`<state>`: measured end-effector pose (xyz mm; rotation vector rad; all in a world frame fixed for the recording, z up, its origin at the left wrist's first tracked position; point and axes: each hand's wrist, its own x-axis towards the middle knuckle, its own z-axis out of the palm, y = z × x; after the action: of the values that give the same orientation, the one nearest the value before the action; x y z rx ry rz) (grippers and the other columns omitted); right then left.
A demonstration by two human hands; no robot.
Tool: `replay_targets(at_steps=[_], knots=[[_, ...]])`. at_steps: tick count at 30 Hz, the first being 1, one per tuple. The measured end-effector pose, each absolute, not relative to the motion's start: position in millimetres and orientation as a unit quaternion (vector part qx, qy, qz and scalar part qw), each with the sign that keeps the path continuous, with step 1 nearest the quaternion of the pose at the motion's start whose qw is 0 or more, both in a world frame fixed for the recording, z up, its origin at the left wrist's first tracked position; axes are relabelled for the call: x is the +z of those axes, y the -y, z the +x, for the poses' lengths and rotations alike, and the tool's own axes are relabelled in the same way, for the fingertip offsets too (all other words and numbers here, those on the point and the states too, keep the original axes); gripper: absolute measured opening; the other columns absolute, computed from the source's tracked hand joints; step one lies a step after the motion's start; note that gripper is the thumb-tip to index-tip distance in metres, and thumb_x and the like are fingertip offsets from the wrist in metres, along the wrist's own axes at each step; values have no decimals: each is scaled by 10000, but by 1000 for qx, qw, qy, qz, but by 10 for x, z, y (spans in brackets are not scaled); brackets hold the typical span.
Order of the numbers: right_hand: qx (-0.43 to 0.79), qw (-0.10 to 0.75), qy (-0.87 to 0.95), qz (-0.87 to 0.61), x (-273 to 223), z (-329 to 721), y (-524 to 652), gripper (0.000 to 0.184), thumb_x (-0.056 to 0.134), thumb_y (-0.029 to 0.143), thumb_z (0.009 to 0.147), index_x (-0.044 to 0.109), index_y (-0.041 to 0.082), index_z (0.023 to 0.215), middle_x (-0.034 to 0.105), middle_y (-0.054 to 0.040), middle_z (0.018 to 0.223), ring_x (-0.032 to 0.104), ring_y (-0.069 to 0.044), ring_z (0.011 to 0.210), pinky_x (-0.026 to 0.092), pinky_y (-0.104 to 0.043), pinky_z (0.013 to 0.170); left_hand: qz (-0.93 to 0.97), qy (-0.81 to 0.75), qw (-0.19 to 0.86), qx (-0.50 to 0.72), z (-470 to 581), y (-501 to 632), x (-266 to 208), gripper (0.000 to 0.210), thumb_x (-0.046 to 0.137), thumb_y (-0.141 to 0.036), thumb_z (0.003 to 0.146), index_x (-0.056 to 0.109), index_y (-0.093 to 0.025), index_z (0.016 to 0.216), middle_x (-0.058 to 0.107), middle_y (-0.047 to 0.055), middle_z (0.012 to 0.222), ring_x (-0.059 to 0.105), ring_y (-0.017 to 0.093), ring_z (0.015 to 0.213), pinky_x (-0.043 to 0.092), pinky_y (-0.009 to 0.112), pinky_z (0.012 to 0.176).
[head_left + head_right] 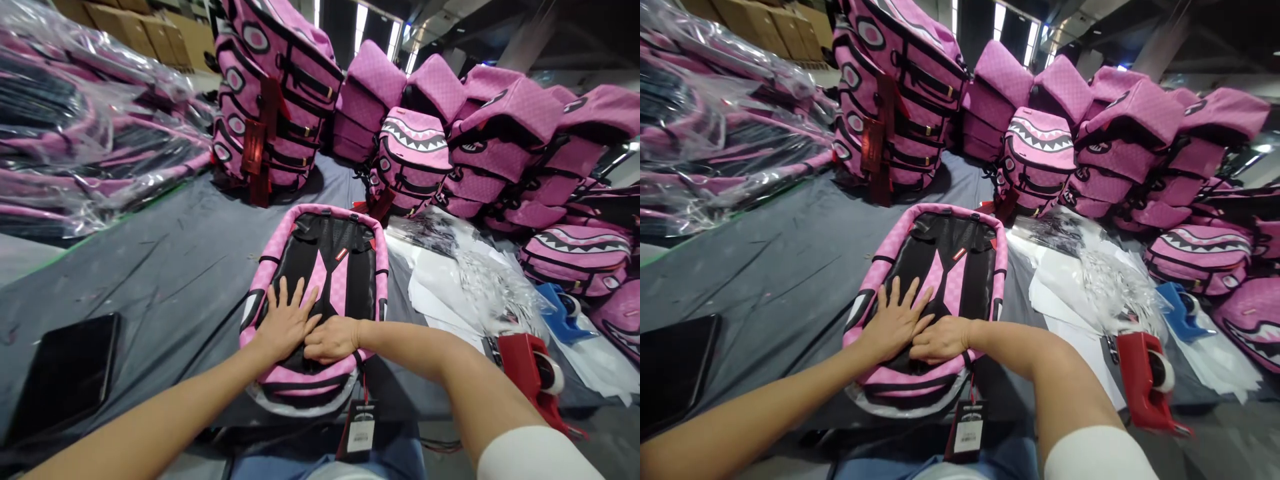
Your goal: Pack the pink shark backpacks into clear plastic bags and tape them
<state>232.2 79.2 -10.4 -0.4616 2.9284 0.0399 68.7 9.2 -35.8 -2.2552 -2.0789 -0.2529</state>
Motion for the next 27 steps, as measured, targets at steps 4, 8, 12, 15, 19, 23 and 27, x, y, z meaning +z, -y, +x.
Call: replay_targets(at_steps=[4, 8, 12, 15, 19, 23, 27], knots=[[46, 70, -994, -72, -7, 2274, -782, 179, 518, 338, 997, 616, 193, 1036, 694, -62, 989, 644, -175, 810, 463, -273, 586, -734, 672, -32, -96, 704, -178, -230, 554, 326, -324, 997, 396, -182, 1528, 301, 167, 1627, 176, 403, 1526, 253, 705, 1138], [36, -29, -994, 98, 91, 2362, -549, 183, 505, 304, 990, 642, 187, 958, 705, -38, 907, 640, -155, 724, 414, -254, 533, -708, 688, -123, -99, 706, -36, -241, 557, 217, -362, 1012, 312, -302, 1557, 320, 100, 1628, 256, 389, 1505, 288, 726, 1105], [-21, -243, -938, 247, 64, 3111, -92, 278, 475, 330, 1009, 658, 212, 837, 669, -8, 762, 620, -131, 694, 442, -246, 624, -778, 617, -26, -113, 500, 306, -525, 605, 404, -529, 918, 433, -360, 1499, 221, 46, 1664, 82, 432, 1529, 154, 761, 1138], [-52, -312, -847, 428, 28, 4087, 203, 205, 526, 321, 998, 673, 217, 900, 688, -30, 805, 637, -163, 781, 478, -279, 749, -826, 537, 13, -172, 263, 348, -691, 482, 287, -459, 944, 503, -611, 1347, 162, -254, 1616, -16, 359, 1544, 41, 750, 1159], [-106, -250, -699, 662, -75, 5282, 265, 138, 720, 307, 855, 684, 214, 951, 702, -62, 932, 631, -218, 902, 481, -315, 804, -871, 452, 8, -194, 71, 178, -788, 467, 260, -451, 950, 534, -711, 1224, 100, -384, 1532, -3, 378, 1539, -52, 779, 1124], [-141, -190, -684, 690, -294, 5756, 137, 142, 780, 261, 765, 662, 199, 717, 678, -27, 748, 594, -206, 797, 434, -287, 732, -871, 446, 32, -202, -87, 73, -880, 403, 374, -584, 895, 639, -580, 1199, 319, -265, 1558, 56, 378, 1544, -88, 730, 1154], [-162, -187, -697, 672, -430, 5808, 71, 170, 684, 308, 853, 685, 194, 726, 687, -41, 771, 578, -196, 821, 413, -284, 771, -911, 343, 98, -207, -181, 24, -748, 367, 426, -453, 908, 696, -445, 1157, 599, -86, 1435, -14, 252, 1559, -187, 614, 1182]])
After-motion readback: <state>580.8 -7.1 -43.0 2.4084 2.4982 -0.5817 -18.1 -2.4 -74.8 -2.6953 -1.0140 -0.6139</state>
